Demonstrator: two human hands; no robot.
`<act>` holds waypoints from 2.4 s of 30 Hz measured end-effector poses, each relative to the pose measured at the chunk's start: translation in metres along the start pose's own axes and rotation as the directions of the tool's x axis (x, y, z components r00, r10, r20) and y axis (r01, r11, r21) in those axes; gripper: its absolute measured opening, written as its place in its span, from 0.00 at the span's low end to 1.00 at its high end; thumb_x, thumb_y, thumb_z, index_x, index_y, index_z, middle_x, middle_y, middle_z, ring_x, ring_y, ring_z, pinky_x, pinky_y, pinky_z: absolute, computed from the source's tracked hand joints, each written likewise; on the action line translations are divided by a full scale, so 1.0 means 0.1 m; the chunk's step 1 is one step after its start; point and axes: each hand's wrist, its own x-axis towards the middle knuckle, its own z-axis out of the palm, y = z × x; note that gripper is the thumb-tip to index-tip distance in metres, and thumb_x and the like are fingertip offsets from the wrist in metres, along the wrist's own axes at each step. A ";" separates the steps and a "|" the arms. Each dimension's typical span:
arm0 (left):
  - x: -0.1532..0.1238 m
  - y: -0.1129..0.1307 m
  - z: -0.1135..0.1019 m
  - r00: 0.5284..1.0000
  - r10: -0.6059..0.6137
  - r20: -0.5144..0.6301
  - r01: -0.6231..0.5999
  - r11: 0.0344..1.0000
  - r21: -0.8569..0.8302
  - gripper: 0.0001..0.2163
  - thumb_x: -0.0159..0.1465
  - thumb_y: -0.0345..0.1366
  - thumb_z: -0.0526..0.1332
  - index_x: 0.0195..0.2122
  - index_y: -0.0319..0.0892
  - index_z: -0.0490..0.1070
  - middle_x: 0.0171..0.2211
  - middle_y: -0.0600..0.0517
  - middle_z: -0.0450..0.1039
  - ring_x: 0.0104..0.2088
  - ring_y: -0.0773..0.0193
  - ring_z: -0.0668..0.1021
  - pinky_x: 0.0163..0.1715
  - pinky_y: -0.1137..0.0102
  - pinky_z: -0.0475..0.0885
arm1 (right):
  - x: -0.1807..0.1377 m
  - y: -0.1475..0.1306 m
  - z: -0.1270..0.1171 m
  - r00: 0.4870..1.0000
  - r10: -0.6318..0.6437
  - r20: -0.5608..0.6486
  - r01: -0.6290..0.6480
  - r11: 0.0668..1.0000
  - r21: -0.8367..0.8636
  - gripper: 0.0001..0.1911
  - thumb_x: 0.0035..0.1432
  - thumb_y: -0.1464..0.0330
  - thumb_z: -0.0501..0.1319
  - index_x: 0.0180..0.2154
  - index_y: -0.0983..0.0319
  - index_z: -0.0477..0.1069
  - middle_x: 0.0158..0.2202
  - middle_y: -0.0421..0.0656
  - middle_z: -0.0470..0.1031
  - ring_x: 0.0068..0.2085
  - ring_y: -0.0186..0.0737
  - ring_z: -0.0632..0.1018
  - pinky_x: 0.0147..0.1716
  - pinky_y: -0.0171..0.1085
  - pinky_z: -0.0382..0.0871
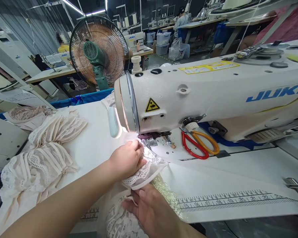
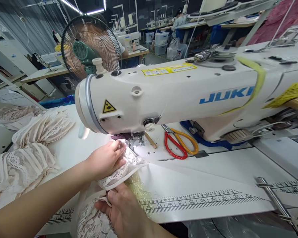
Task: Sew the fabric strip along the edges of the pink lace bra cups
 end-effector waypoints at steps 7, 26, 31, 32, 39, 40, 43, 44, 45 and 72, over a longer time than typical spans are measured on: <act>0.00 -0.11 0.14 0.994 0.081 -0.069 -0.072 0.990 0.117 0.25 0.64 0.44 0.49 0.55 0.29 0.60 0.46 0.37 0.65 0.43 0.51 0.70 0.40 0.62 0.69 | 0.02 -0.02 0.02 1.000 0.003 -0.007 -0.003 1.000 0.007 0.24 0.46 0.62 0.65 0.47 0.58 0.68 0.52 0.46 0.65 0.52 0.44 0.65 0.45 0.41 0.64; 0.01 -0.46 0.12 0.974 0.225 -0.010 -0.225 0.974 0.030 0.25 0.63 0.42 0.51 0.58 0.31 0.57 0.45 0.37 0.67 0.46 0.51 0.70 0.41 0.62 0.70 | -0.01 0.01 -0.10 1.000 -0.010 -0.023 0.012 0.996 0.084 0.28 0.47 0.60 0.65 0.51 0.58 0.66 0.63 0.47 0.51 0.64 0.48 0.48 0.52 0.51 0.60; -0.04 -0.55 0.09 0.963 0.265 -0.054 -0.266 0.964 0.003 0.20 0.64 0.39 0.51 0.57 0.42 0.60 0.54 0.39 0.63 0.47 0.53 0.71 0.41 0.62 0.70 | -0.16 -0.13 -0.12 1.000 0.005 -0.009 -0.008 0.916 -0.402 0.25 0.50 0.62 0.64 0.51 0.52 0.66 0.58 0.45 0.61 0.53 0.45 0.67 0.47 0.45 0.65; -0.07 -0.52 0.07 0.960 0.271 -0.077 -0.273 0.962 -0.020 0.18 0.64 0.37 0.51 0.55 0.44 0.62 0.56 0.41 0.61 0.48 0.53 0.71 0.41 0.62 0.70 | -0.21 -0.21 -0.14 0.999 -0.033 0.020 0.038 0.787 -0.616 0.22 0.51 0.64 0.63 0.49 0.52 0.68 0.53 0.45 0.66 0.46 0.42 0.72 0.43 0.44 0.67; -0.35 -0.08 -0.03 0.944 0.300 -0.140 -0.330 0.891 -0.313 0.07 0.54 0.24 0.54 0.25 0.40 0.69 0.40 0.52 0.73 0.41 0.65 0.74 0.54 0.64 0.61 | -0.11 -0.96 -0.32 0.799 -0.229 0.556 0.217 -0.753 -0.621 0.19 0.56 0.73 0.54 0.50 0.59 0.65 0.43 0.50 0.69 0.44 0.46 0.70 0.38 0.43 0.68; -0.38 -0.03 -0.02 0.949 0.271 -0.159 -0.309 0.894 -0.325 0.07 0.54 0.23 0.54 0.24 0.40 0.68 0.40 0.52 0.73 0.42 0.64 0.74 0.55 0.62 0.60 | -0.04 -1.00 -0.33 0.793 -0.166 0.586 0.202 -0.836 -0.510 0.21 0.56 0.76 0.52 0.51 0.59 0.65 0.44 0.50 0.69 0.45 0.47 0.69 0.38 0.43 0.67; -0.46 0.04 0.02 0.956 0.221 -0.193 -0.276 0.898 -0.341 0.07 0.53 0.25 0.53 0.28 0.39 0.70 0.44 0.50 0.73 0.45 0.61 0.73 0.55 0.59 0.60 | 0.14 -1.03 -0.32 0.783 -0.017 0.622 0.206 -0.936 -0.285 0.20 0.55 0.80 0.50 0.47 0.59 0.68 0.42 0.48 0.71 0.44 0.45 0.69 0.38 0.41 0.64; -0.48 0.04 0.05 0.957 0.212 -0.198 -0.271 0.900 -0.342 0.07 0.54 0.25 0.53 0.30 0.39 0.70 0.44 0.49 0.72 0.46 0.60 0.73 0.54 0.59 0.60 | 0.19 -1.03 -0.31 0.781 0.016 0.624 0.218 -0.944 -0.249 0.18 0.56 0.80 0.51 0.44 0.60 0.70 0.40 0.47 0.72 0.42 0.43 0.70 0.37 0.40 0.63; -0.49 0.04 0.07 0.957 0.209 -0.203 -0.269 0.901 -0.341 0.07 0.55 0.26 0.53 0.31 0.39 0.70 0.45 0.49 0.72 0.46 0.60 0.73 0.54 0.58 0.60 | 0.23 -1.04 -0.30 0.775 0.044 0.630 0.237 -0.945 -0.225 0.15 0.56 0.79 0.51 0.40 0.61 0.71 0.38 0.45 0.73 0.40 0.42 0.70 0.36 0.39 0.61; -0.24 -0.15 0.34 0.844 0.385 -0.373 -0.443 0.892 -0.083 0.14 0.62 0.38 0.53 0.46 0.37 0.67 0.43 0.44 0.69 0.45 0.55 0.70 0.50 0.54 0.62 | 0.17 -0.76 -0.37 0.841 -0.092 0.534 0.124 -0.927 -0.355 0.11 0.57 0.78 0.51 0.33 0.64 0.72 0.29 0.43 0.70 0.31 0.37 0.65 0.28 0.34 0.54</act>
